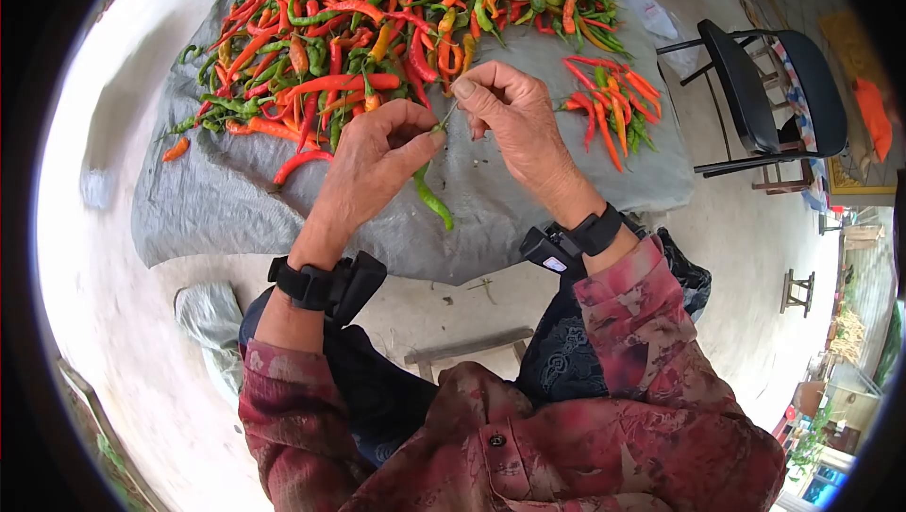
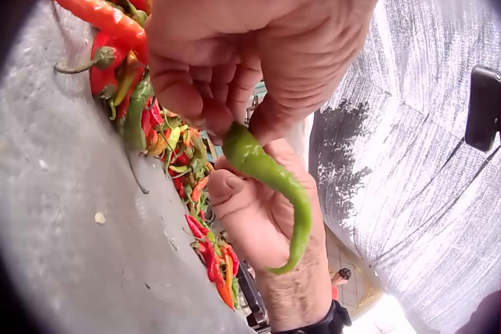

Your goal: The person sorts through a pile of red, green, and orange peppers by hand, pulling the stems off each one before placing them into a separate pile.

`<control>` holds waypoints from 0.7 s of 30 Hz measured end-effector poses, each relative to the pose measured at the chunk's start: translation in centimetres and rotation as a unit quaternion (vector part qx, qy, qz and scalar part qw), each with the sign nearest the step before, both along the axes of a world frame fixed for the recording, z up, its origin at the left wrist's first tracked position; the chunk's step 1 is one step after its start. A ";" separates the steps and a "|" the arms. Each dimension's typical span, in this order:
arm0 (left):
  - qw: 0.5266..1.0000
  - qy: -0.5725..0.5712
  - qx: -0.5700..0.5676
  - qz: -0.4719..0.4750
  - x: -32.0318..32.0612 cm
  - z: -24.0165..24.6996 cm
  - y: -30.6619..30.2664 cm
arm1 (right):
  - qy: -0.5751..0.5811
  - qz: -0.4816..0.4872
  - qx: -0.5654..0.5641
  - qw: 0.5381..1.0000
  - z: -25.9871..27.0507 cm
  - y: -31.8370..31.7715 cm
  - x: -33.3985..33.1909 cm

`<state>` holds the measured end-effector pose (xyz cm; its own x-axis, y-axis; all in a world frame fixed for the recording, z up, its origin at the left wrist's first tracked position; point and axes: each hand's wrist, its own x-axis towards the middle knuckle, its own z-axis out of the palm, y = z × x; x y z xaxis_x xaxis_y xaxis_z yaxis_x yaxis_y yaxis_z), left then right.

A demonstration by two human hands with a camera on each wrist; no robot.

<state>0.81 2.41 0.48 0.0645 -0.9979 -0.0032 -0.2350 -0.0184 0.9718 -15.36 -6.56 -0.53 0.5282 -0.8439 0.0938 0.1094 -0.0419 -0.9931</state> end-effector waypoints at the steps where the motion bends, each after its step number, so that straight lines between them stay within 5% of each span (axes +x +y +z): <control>1: 1.000 0.014 -0.011 0.003 -0.1 0.1 0.0 | 0.000 0.001 0.000 1.000 0.1 0.0 -0.1; 7: 1.000 -0.002 -0.008 -0.009 -0.1 -0.6 0.0 | 0.076 0.078 -0.003 0.994 0.0 -0.4 -1.3; 11: 0.997 -0.023 -0.014 0.066 0.8 -0.3 -0.1 | 0.060 -0.154 -0.081 0.983 0.3 -3.1 -3.9; 14: 0.941 -0.251 -0.106 0.202 3.1 -0.4 -0.5 | 0.105 -0.297 -0.212 0.925 0.5 -6.1 -7.7; 21: 0.884 -0.431 -0.071 0.166 3.0 -1.2 -0.3 | 0.106 -0.466 -0.298 0.827 0.1 -8.4 -13.7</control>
